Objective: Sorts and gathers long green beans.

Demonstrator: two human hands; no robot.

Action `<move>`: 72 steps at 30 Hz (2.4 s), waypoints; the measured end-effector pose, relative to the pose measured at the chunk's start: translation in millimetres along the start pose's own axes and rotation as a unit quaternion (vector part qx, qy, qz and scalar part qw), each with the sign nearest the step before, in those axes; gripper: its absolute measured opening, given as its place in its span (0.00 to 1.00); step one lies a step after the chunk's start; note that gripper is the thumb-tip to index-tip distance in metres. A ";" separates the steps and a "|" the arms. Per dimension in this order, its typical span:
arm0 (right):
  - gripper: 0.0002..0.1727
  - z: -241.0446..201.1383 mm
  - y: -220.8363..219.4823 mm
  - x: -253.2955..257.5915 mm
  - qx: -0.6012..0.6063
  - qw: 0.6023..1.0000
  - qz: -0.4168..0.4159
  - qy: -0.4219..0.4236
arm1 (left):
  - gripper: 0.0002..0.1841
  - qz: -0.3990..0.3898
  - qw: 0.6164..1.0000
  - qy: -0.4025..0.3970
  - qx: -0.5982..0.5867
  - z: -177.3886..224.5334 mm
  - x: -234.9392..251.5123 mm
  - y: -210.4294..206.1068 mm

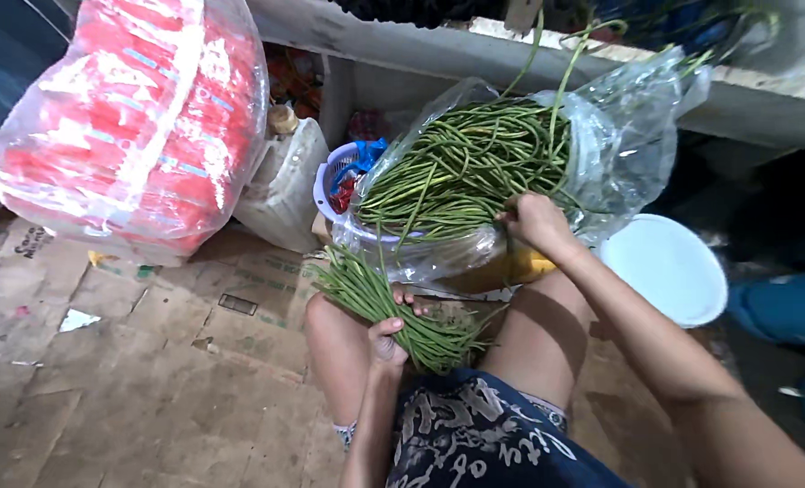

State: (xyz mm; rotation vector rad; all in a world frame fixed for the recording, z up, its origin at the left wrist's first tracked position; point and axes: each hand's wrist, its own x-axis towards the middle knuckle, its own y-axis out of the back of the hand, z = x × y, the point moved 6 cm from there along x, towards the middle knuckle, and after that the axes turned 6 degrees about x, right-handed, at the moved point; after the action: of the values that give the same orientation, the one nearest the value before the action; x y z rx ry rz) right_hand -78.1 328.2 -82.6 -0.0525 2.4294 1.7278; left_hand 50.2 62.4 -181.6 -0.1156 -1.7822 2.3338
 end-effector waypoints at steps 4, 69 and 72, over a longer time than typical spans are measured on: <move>0.15 6.2 -7.2 -13.0 0.020 1.000 -0.008 -0.013 | 0.18 0.027 0.999 0.030 -0.037 -11.0 7.2 0.6; 0.09 -97.4 -62.1 -182.9 0.169 0.908 0.275 0.266 | 0.16 0.283 0.940 0.149 0.123 -35.3 9.1 15.9; 0.08 -82.9 -90.6 -195.7 0.197 0.902 0.233 0.306 | 0.16 0.292 0.934 0.171 0.116 -37.5 8.5 11.4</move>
State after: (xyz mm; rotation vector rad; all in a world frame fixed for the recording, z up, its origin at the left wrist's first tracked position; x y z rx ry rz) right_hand 116.8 207.6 -111.5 0.0506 3.4635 1.4820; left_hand 47.5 96.7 -202.1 -1.0752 -1.4174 2.6594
